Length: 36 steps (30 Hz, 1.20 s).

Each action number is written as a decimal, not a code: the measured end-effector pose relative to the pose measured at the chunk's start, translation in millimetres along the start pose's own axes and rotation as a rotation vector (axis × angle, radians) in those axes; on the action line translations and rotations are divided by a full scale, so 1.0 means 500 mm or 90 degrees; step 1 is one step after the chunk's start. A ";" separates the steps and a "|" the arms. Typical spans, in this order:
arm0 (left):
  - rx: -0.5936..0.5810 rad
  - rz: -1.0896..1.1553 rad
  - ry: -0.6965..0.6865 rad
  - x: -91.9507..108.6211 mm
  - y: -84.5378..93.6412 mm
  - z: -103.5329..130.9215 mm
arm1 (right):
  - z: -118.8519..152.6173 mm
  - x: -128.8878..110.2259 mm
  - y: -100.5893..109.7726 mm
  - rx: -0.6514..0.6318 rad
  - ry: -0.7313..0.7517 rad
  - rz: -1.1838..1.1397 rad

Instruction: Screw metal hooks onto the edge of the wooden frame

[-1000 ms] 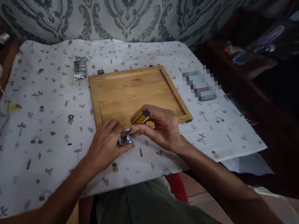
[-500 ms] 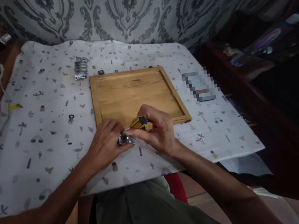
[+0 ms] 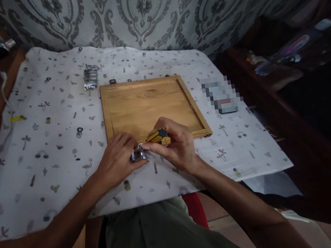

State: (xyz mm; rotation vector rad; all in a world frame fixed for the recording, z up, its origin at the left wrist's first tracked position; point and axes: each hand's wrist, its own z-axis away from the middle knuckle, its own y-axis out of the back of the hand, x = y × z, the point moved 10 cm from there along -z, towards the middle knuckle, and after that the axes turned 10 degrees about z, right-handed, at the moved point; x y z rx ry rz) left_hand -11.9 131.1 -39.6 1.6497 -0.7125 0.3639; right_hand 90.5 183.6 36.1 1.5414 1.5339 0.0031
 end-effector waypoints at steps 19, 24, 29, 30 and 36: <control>-0.016 0.003 0.014 0.000 0.001 -0.002 | -0.002 0.027 -0.016 -0.172 -0.096 -0.241; -0.023 0.001 0.004 0.001 0.000 -0.001 | 0.003 0.028 -0.012 -0.135 -0.079 -0.185; -0.011 -0.005 0.007 0.002 0.001 -0.001 | 0.007 0.025 -0.007 -0.095 -0.065 -0.156; -0.007 -0.008 0.007 0.003 0.001 -0.002 | 0.007 0.025 -0.007 -0.089 -0.067 -0.146; 0.000 -0.013 0.003 0.004 0.002 -0.002 | 0.007 0.023 -0.003 -0.069 -0.077 -0.108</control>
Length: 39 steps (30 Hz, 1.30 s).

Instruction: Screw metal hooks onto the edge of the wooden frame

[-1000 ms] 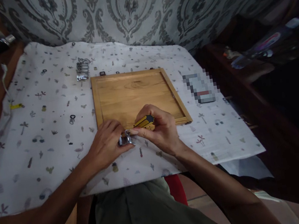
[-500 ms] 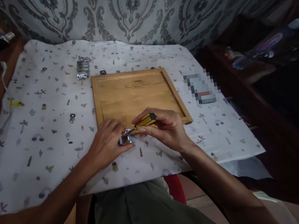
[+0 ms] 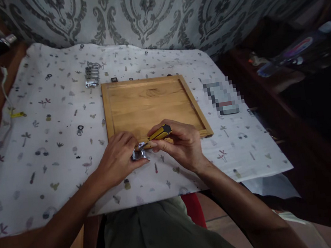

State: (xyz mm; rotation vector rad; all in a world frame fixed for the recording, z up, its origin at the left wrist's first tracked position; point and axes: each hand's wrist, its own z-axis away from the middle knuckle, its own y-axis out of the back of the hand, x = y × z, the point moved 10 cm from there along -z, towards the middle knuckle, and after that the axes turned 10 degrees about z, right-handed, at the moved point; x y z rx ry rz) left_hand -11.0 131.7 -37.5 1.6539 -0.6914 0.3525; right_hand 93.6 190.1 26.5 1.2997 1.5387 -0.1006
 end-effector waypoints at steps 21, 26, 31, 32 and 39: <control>0.011 0.013 -0.001 -0.001 0.002 0.003 | 0.018 0.019 0.039 0.117 -0.050 -0.072; 0.003 0.015 0.009 -0.003 -0.001 0.003 | 0.013 0.027 0.020 0.085 -0.052 -0.090; 0.008 0.005 0.002 0.001 -0.001 0.004 | 0.012 0.032 0.013 0.079 -0.040 -0.095; 0.010 0.003 -0.001 0.002 -0.001 0.004 | 0.012 0.033 0.011 0.077 -0.037 -0.097; 0.012 0.001 -0.001 0.003 0.001 0.004 | 0.009 0.026 0.008 0.058 -0.008 -0.053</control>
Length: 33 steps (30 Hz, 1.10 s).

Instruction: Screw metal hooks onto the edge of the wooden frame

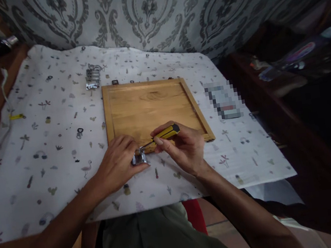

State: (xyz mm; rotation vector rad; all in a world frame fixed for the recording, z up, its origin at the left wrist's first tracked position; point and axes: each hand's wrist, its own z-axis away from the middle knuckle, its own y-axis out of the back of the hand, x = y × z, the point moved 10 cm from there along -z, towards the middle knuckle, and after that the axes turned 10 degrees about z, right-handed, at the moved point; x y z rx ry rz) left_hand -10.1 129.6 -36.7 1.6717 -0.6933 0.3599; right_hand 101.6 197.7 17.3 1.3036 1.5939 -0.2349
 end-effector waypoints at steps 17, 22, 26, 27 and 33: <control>-0.003 0.012 0.004 -0.002 -0.002 -0.001 | -0.010 -0.045 -0.016 0.001 0.105 0.169; 0.003 0.021 0.005 -0.004 -0.001 0.000 | -0.012 -0.037 -0.014 0.023 0.067 0.169; -0.005 0.018 0.005 -0.004 -0.002 0.000 | -0.010 -0.031 -0.011 0.032 0.054 0.139; -0.007 0.016 0.007 -0.004 -0.002 0.000 | -0.007 -0.031 -0.009 0.036 0.056 0.127; -0.019 0.020 0.017 -0.006 -0.003 -0.002 | 0.015 -0.032 0.016 0.061 0.063 0.083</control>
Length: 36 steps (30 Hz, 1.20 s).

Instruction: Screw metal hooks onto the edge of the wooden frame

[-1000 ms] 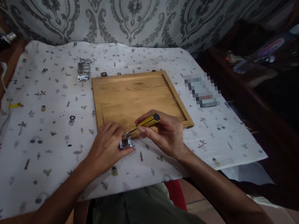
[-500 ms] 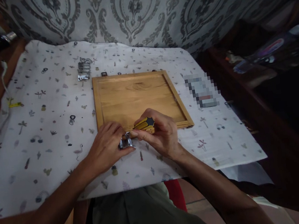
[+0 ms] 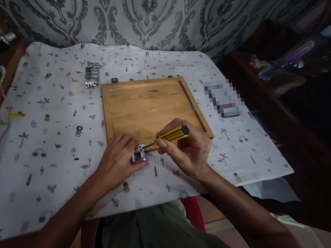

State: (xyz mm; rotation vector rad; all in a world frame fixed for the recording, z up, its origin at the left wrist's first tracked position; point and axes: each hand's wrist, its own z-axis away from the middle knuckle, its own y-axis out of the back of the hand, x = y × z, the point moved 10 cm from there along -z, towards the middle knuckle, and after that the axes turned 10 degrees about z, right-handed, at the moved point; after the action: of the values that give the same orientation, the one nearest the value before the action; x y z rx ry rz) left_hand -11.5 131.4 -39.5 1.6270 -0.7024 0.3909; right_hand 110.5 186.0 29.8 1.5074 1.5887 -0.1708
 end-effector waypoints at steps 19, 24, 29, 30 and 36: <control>-0.004 0.009 0.004 -0.002 0.002 0.000 | 0.009 0.031 -0.018 -0.031 -0.063 -0.026; -0.016 0.006 0.013 0.000 0.002 -0.002 | 0.008 0.029 -0.021 -0.032 -0.047 -0.021; -0.017 -0.001 0.013 0.001 0.002 -0.002 | 0.000 0.013 -0.016 -0.023 -0.004 0.006; -0.016 -0.004 0.010 0.002 0.002 -0.002 | -0.003 0.009 -0.015 -0.023 0.001 0.015; -0.001 -0.004 -0.020 0.006 0.003 0.002 | -0.019 0.012 -0.033 -0.104 -0.068 -0.059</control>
State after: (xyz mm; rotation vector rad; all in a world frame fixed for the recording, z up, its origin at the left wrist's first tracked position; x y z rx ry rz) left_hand -10.3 129.8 -36.8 1.6368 -0.7210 0.3609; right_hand 92.7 192.7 23.6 1.2795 1.5499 -0.1664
